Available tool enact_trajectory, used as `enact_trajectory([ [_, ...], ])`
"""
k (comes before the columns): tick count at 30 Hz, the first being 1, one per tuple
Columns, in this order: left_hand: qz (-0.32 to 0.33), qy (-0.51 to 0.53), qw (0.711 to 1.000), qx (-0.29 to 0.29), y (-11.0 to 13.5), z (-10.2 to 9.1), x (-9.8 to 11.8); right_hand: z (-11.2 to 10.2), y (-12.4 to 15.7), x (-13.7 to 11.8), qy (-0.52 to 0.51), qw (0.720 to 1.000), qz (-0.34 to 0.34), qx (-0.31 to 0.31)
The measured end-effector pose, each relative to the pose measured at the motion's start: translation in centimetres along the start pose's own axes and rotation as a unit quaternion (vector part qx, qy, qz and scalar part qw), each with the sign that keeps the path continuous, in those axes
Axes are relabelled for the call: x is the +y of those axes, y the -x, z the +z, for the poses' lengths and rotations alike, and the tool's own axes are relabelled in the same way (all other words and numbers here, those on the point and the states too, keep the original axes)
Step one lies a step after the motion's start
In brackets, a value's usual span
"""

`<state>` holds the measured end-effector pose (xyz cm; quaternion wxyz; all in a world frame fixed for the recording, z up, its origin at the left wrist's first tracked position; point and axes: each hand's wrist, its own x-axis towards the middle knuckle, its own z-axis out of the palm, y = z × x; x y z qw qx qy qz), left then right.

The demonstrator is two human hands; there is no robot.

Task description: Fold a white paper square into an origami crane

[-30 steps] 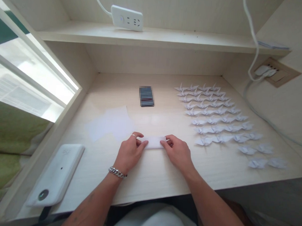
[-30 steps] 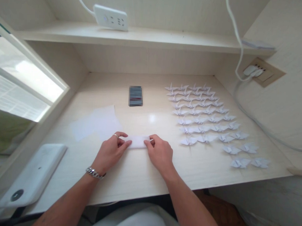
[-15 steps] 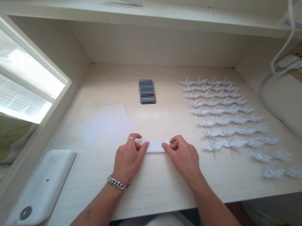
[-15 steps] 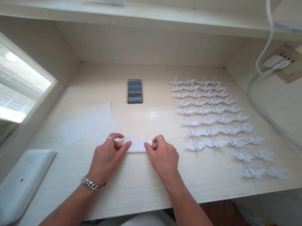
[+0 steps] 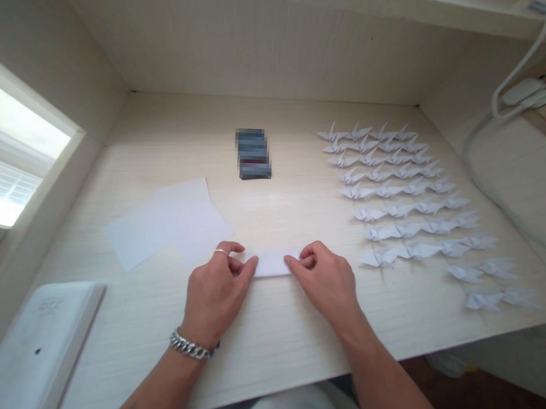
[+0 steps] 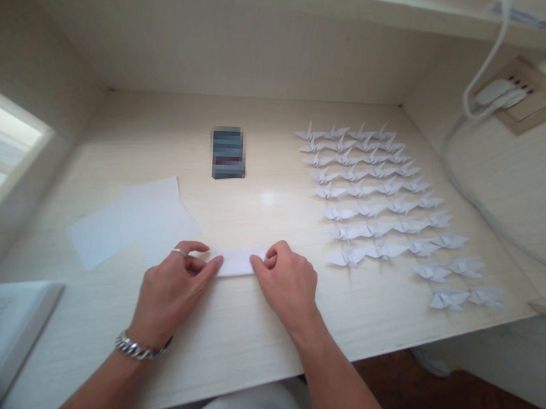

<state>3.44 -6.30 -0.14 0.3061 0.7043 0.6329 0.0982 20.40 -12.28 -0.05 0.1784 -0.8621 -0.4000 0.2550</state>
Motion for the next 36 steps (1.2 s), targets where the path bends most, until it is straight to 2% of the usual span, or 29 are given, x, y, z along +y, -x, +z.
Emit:
enact_trajectory([
  [36, -0.009, 0.004, 1.000, -0.001, 0.02, -0.05, 0.19, -0.38, -0.33, 0.22, 0.006, 1.000, -0.017, -0.025],
])
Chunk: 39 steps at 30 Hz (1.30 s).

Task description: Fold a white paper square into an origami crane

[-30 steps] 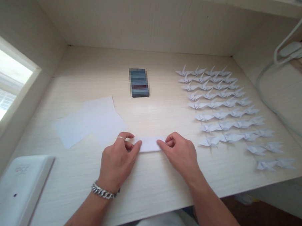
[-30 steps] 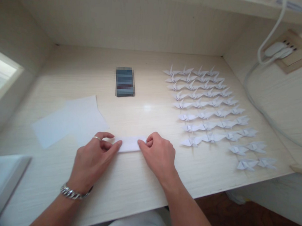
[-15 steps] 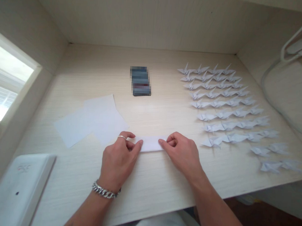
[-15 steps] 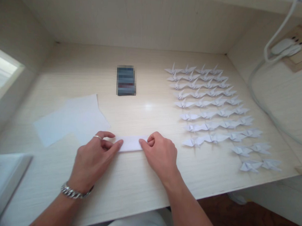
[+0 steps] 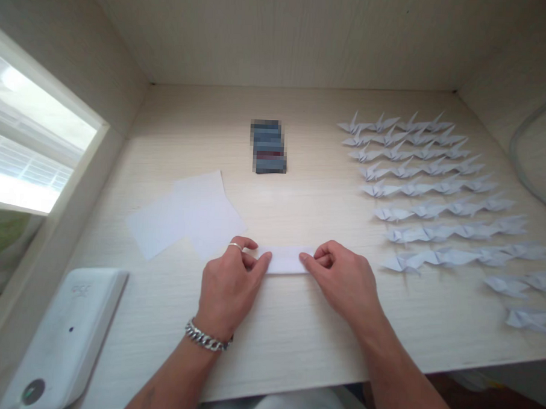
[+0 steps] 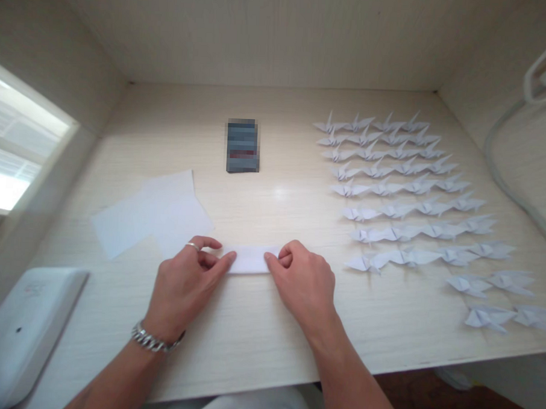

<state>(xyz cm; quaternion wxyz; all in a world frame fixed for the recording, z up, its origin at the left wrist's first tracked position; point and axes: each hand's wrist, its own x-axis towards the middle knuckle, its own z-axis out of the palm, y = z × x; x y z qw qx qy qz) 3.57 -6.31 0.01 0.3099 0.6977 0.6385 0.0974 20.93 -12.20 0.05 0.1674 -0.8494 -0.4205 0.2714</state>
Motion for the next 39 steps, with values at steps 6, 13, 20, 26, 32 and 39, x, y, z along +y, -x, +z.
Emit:
enact_trajectory([
  [6, 0.001, -0.013, 1.000, -0.002, -0.12, -0.16, 0.14, -0.04, -0.15, -0.14, 0.005, 1.000, 0.003, 0.003],
  [13, 0.000, -0.021, 1.000, -0.006, -0.22, -0.12, 0.12, -0.05, -0.19, -0.08, 0.003, 1.000, 0.005, 0.002],
  [20, 0.003, -0.018, 1.000, -0.004, -0.19, -0.11, 0.07, -0.10, -0.32, -0.12, 0.004, 1.000, 0.002, -0.002],
  [26, -0.002, -0.019, 1.000, -0.001, -0.16, -0.02, 0.16, -0.08, -0.30, -0.01, 0.009, 1.000, -0.003, -0.003],
  [32, -0.007, -0.022, 1.000, 0.003, -0.15, -0.02, 0.21, -0.05, -0.33, -0.13, 0.013, 1.000, -0.003, -0.005],
  [39, -0.006, -0.023, 1.000, -0.002, -0.18, -0.12, 0.38, -0.07, -0.38, -0.05, 0.018, 1.000, -0.001, -0.003],
])
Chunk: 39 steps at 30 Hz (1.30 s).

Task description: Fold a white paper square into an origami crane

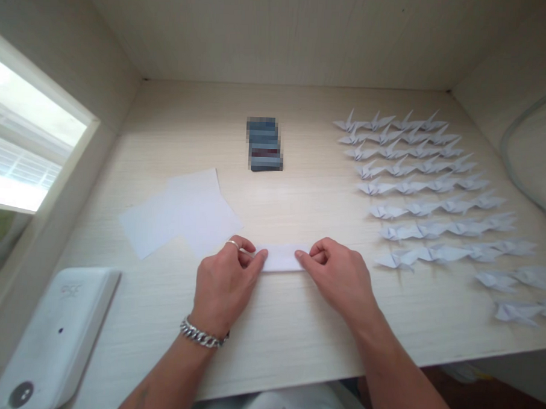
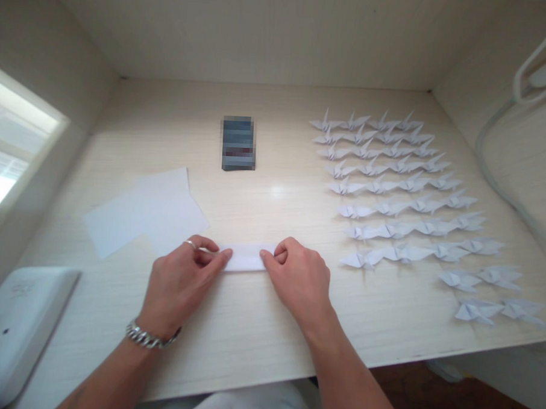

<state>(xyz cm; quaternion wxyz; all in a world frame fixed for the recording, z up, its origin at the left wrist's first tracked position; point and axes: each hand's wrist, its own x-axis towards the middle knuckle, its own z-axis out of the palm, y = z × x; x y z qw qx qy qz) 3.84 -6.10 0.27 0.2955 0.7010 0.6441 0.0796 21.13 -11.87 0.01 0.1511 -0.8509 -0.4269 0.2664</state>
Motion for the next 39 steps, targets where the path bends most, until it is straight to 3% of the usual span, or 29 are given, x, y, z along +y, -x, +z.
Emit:
enact_trajectory([
  [39, 0.020, -0.022, 0.999, 0.012, -0.09, 0.17, -0.32, -0.11, -0.33, 0.24, -0.029, 0.999, -0.009, -0.009],
])
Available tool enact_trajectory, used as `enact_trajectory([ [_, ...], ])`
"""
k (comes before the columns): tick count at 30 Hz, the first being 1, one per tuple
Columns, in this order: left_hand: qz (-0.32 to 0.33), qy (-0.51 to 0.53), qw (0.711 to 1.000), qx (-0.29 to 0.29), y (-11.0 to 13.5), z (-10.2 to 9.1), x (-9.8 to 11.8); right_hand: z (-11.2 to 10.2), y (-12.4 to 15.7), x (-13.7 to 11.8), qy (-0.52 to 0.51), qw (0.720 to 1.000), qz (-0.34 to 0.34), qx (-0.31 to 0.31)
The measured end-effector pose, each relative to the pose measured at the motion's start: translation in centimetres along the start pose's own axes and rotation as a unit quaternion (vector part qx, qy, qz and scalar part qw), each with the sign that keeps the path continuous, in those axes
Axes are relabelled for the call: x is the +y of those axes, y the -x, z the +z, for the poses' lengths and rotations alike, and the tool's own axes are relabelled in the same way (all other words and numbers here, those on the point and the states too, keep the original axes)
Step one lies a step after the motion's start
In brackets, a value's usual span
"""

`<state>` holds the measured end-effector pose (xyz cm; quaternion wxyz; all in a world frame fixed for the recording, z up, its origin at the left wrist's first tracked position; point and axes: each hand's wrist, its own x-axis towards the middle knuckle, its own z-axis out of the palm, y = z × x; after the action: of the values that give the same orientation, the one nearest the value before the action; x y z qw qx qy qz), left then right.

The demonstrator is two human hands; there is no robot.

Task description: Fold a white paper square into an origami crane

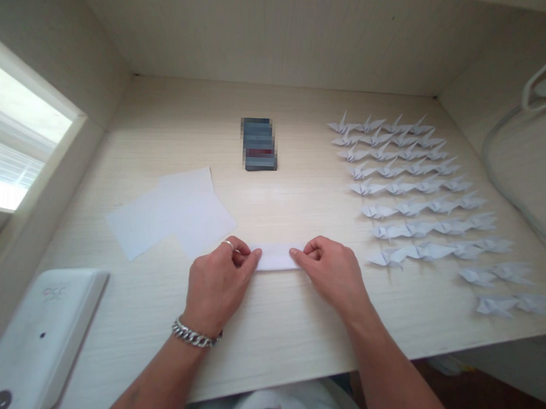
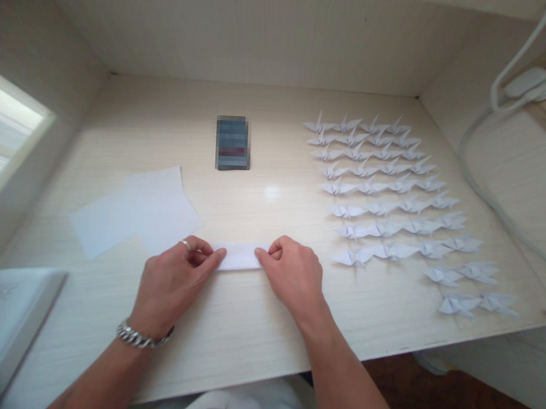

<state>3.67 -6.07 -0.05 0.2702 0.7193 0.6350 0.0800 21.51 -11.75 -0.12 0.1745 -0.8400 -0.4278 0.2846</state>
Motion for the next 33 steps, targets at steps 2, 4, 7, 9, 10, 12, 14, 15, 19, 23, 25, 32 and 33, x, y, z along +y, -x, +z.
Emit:
enact_trajectory([
  [2, -0.003, 0.000, 1.000, 0.000, -0.01, 0.02, -0.01, 0.01, -0.04, -0.02, 0.001, 1.000, 0.001, 0.001],
  [4, -0.005, 0.002, 1.000, -0.001, -0.02, 0.02, 0.02, 0.02, -0.08, -0.05, 0.003, 1.000, 0.002, 0.002],
  [7, -0.006, 0.005, 1.000, -0.001, 0.00, 0.01, 0.06, 0.08, -0.15, -0.06, 0.006, 1.000, 0.001, 0.003],
  [9, -0.006, 0.008, 1.000, 0.000, 0.03, 0.01, 0.08, 0.11, -0.17, -0.03, 0.009, 1.000, 0.001, 0.002],
  [10, -0.007, 0.011, 1.000, 0.000, 0.04, 0.01, 0.09, 0.11, -0.18, -0.01, 0.011, 1.000, 0.001, 0.001],
  [12, -0.008, 0.018, 1.000, 0.000, 0.07, 0.01, 0.10, 0.11, -0.18, 0.01, 0.013, 1.000, 0.001, 0.001],
  [14, -0.011, 0.022, 1.000, -0.001, 0.09, 0.01, 0.12, 0.10, -0.17, 0.00, 0.014, 1.000, 0.002, 0.000],
  [15, -0.013, 0.022, 1.000, -0.001, 0.09, 0.00, 0.14, 0.10, -0.18, -0.01, 0.013, 1.000, 0.002, -0.001],
  [19, -0.018, 0.020, 1.000, -0.004, 0.10, -0.04, 0.21, 0.08, -0.19, -0.03, 0.011, 1.000, 0.002, 0.000],
  [23, -0.015, 0.013, 1.000, -0.002, 0.09, -0.02, 0.22, 0.10, -0.18, 0.07, 0.016, 1.000, 0.000, -0.001],
  [25, -0.009, 0.005, 1.000, 0.001, 0.09, 0.01, 0.19, 0.10, -0.17, 0.08, 0.018, 1.000, 0.001, 0.000],
  [32, 0.035, -0.019, 0.999, 0.002, 0.23, 0.13, 0.01, -0.03, 0.03, -0.36, 0.055, 0.998, 0.022, 0.013],
  [33, 0.039, -0.019, 0.999, 0.002, 0.26, 0.16, -0.01, -0.04, 0.09, -0.39, 0.068, 0.997, 0.027, 0.020],
])
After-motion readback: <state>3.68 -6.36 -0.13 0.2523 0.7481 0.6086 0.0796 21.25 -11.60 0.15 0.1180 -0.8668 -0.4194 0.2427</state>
